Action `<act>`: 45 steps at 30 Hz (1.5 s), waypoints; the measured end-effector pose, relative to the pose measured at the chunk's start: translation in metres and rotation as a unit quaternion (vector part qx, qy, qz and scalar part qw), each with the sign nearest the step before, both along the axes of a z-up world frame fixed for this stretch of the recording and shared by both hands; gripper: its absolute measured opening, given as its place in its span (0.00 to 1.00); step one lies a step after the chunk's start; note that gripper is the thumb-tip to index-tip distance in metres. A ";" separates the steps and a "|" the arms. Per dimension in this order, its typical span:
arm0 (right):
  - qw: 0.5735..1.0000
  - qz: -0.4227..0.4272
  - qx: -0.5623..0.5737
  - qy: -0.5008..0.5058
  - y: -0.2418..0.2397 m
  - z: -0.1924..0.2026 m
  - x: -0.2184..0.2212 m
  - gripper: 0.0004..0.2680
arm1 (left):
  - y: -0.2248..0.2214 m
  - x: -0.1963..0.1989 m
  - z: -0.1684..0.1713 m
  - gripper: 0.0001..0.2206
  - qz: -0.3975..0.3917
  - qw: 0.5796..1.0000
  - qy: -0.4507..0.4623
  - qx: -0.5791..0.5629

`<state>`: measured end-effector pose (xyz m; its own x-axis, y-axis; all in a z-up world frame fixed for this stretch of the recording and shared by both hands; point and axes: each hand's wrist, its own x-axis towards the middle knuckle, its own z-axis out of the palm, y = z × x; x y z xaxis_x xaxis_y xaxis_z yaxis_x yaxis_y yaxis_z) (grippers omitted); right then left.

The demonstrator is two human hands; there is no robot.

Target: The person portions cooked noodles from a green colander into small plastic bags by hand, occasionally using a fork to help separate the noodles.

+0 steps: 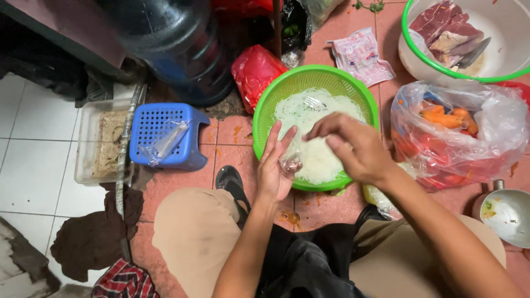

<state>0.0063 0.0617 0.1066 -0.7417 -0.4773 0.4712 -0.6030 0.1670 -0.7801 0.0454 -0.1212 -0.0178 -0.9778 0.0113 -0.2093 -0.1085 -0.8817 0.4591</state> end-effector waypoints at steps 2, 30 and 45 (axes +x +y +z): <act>0.992 0.036 0.116 0.039 -0.003 -0.017 0.002 0.09 | 0.003 -0.005 0.002 0.27 -0.006 1.000 0.011 -0.019; 0.822 -0.073 0.556 0.097 0.006 -0.224 -0.099 0.06 | -0.033 -0.043 -0.068 0.39 -0.011 0.991 0.015 -0.130; 0.884 -0.082 0.418 -0.191 0.045 -0.018 -0.091 0.14 | -0.024 -0.045 -0.073 0.39 -0.007 0.991 0.030 -0.128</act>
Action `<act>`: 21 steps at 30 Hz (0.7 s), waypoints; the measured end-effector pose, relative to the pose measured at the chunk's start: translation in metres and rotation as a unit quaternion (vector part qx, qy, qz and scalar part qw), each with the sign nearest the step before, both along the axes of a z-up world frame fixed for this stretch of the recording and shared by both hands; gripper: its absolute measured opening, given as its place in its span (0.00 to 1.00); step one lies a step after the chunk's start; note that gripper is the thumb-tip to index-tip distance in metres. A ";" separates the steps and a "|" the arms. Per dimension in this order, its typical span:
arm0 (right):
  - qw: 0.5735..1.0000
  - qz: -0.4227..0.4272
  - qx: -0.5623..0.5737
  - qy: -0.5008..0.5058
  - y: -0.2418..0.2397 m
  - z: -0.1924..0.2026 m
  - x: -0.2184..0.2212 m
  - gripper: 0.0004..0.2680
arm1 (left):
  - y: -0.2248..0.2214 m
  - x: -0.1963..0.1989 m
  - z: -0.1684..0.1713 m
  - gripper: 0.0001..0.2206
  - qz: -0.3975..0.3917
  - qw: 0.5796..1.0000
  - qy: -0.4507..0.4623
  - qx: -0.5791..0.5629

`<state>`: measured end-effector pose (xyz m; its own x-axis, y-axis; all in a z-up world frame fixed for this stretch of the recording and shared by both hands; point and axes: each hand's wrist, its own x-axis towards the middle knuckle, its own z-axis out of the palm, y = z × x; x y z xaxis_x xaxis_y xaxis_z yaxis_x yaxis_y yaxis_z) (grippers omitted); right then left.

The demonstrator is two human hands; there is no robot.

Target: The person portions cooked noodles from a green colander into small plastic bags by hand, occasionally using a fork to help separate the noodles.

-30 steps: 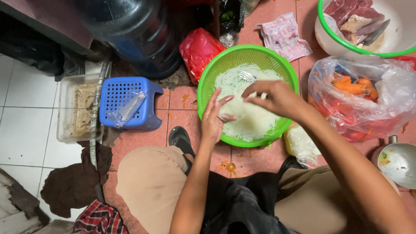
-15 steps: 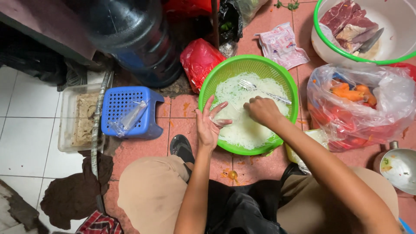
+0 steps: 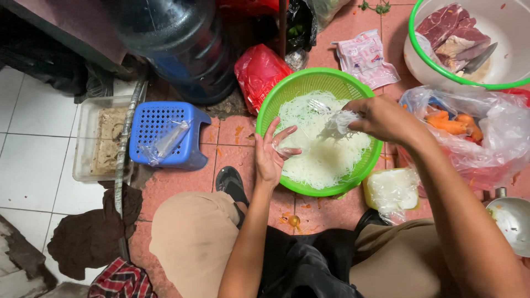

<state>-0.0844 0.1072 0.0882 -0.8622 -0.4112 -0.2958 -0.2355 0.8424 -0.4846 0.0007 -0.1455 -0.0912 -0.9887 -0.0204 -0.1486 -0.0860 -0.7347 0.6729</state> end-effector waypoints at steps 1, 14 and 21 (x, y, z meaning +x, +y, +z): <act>1.000 0.000 0.000 0.000 -0.001 0.011 0.003 0.14 | 0.000 0.002 0.005 0.39 0.000 1.000 0.000 0.000; 0.974 -0.042 -0.209 0.082 0.000 0.117 0.044 0.14 | 0.026 0.007 0.003 0.41 -0.049 0.997 0.065 0.000; 0.966 -0.019 -0.237 0.101 -0.017 0.127 0.055 0.12 | 0.036 0.012 0.020 0.42 -0.049 0.995 0.077 0.037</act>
<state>-0.0296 0.0902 0.2152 -0.8998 -0.4262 0.0935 -0.3385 0.5465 -0.7660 0.0131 -0.1092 -0.0715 -0.9966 0.0818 0.0079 -0.0587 -0.7756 0.6285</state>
